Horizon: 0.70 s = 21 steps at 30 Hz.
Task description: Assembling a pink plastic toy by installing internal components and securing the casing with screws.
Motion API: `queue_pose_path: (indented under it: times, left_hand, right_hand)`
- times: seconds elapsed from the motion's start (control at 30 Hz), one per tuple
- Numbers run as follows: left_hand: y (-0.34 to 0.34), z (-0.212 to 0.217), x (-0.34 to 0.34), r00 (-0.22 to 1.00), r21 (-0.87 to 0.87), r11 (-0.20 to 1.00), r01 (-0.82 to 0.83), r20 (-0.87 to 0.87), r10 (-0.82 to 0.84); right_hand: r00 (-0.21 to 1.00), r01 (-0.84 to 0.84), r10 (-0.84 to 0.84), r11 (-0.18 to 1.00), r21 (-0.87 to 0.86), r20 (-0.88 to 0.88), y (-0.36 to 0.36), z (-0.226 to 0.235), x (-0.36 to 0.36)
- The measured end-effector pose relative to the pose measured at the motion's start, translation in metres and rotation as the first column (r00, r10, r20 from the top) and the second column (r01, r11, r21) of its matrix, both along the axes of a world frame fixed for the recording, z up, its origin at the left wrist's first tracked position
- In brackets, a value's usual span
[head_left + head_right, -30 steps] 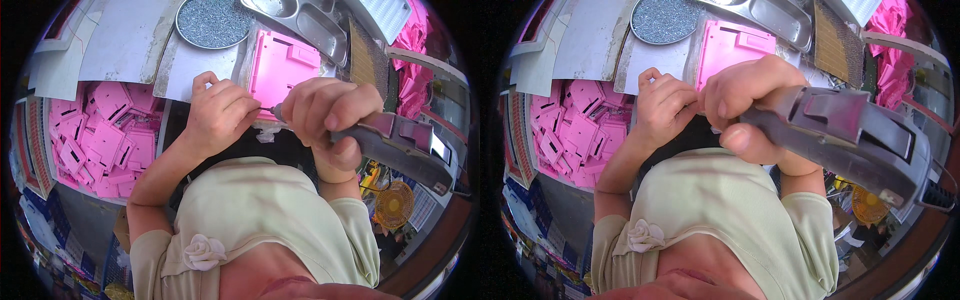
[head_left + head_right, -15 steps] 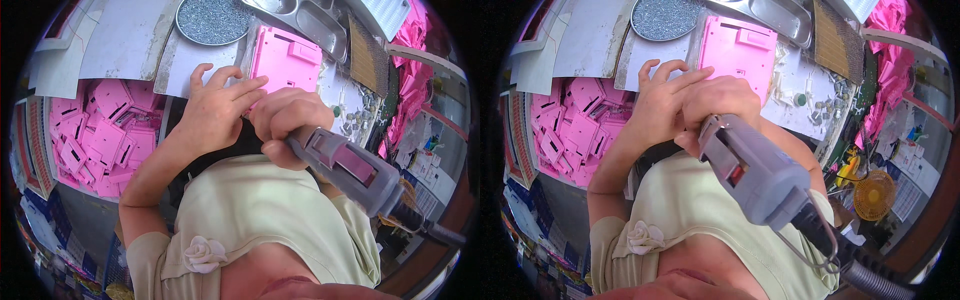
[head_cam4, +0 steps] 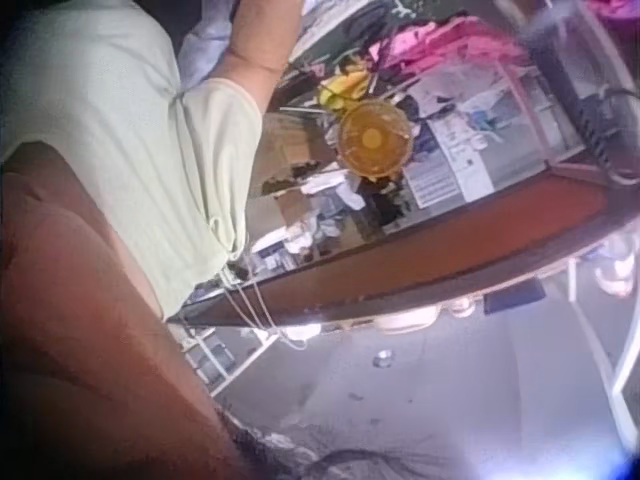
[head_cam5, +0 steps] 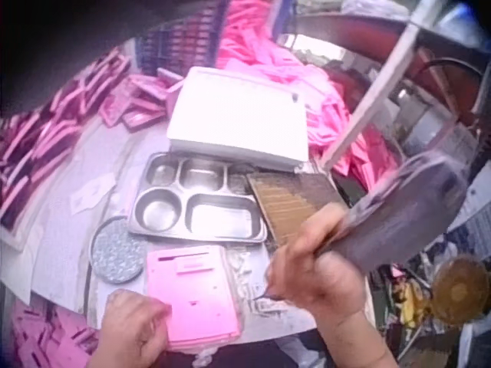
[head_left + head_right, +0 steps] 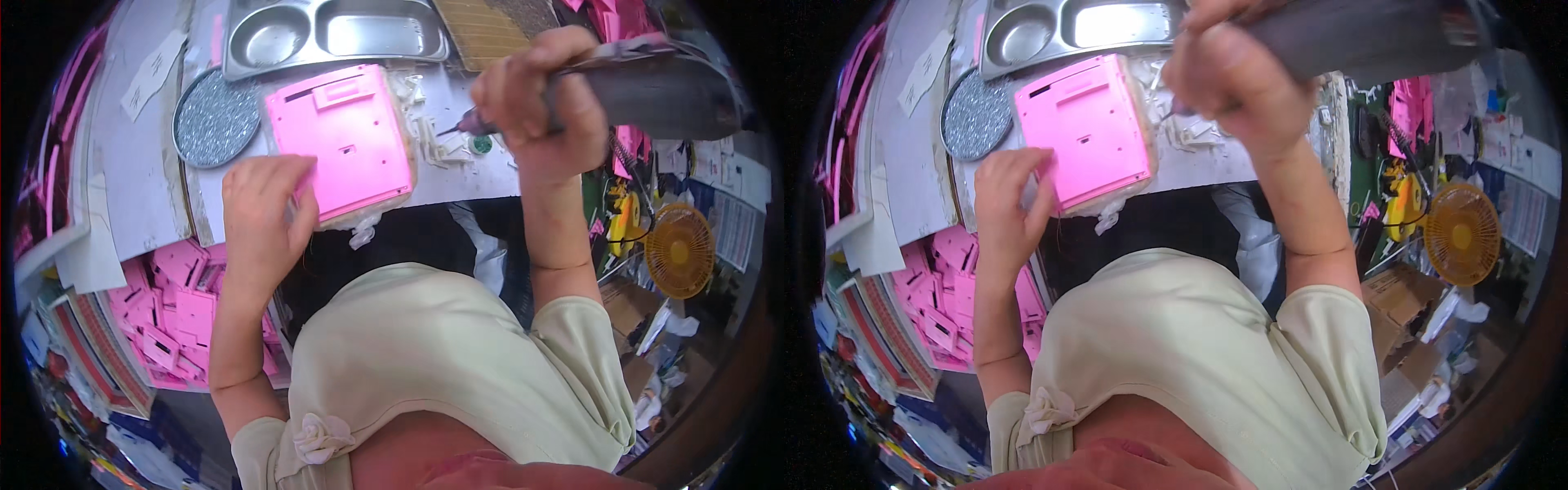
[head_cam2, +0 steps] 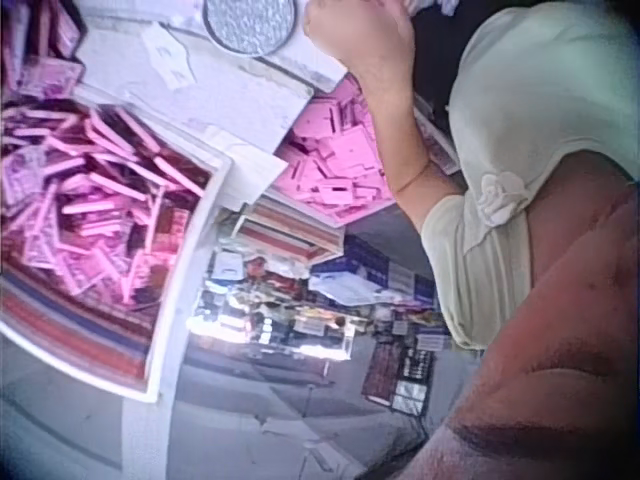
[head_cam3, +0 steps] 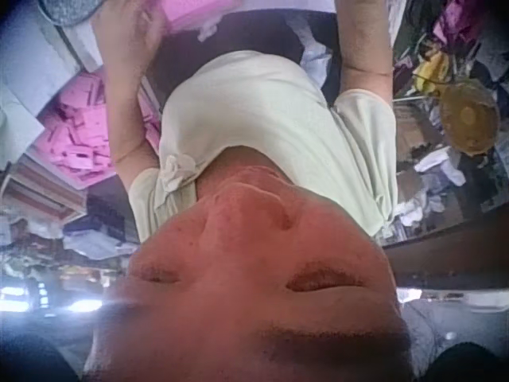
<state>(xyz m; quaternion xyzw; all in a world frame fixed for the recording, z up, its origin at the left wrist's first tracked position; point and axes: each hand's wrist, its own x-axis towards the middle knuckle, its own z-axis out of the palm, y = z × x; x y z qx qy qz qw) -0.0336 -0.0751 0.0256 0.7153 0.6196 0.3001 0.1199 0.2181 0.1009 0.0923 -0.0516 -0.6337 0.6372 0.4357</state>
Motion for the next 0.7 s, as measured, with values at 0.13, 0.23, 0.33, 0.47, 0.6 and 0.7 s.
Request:
queue_pose_path:
  times: [0.13,0.23,0.33,0.47,0.6,0.7]
  left_hand:
    - [0.051,-0.001,0.020,0.996,0.147,0.987,-0.057,-0.058,0.066]
    - [0.080,-0.017,0.020,0.980,0.212,0.977,-0.015,-0.192,0.057]
    - [0.084,-0.032,0.020,0.985,0.201,0.978,-0.055,-0.151,0.087]
    - [0.085,-0.034,0.023,0.985,0.195,0.978,-0.076,-0.137,0.104]
    - [0.085,-0.035,0.024,0.978,0.208,0.974,-0.093,-0.162,0.128]
    - [0.084,-0.038,0.024,0.972,0.169,0.979,-0.112,-0.185,0.143]
  right_hand:
    - [0.998,-0.012,0.002,0.985,-0.174,-0.058,-0.019,-0.035,0.000]
    - [0.997,0.076,-0.071,0.987,-0.142,0.041,-0.026,-0.037,-0.001]
    - [0.999,0.046,-0.041,0.984,-0.174,0.031,-0.028,-0.041,-0.005]
    - [0.999,0.040,-0.038,0.988,-0.148,0.018,-0.030,-0.050,-0.010]
    - [0.999,0.045,-0.045,0.993,-0.109,0.002,-0.034,-0.040,-0.011]
    - [0.995,0.044,-0.034,0.993,-0.110,0.094,-0.035,-0.048,-0.017]
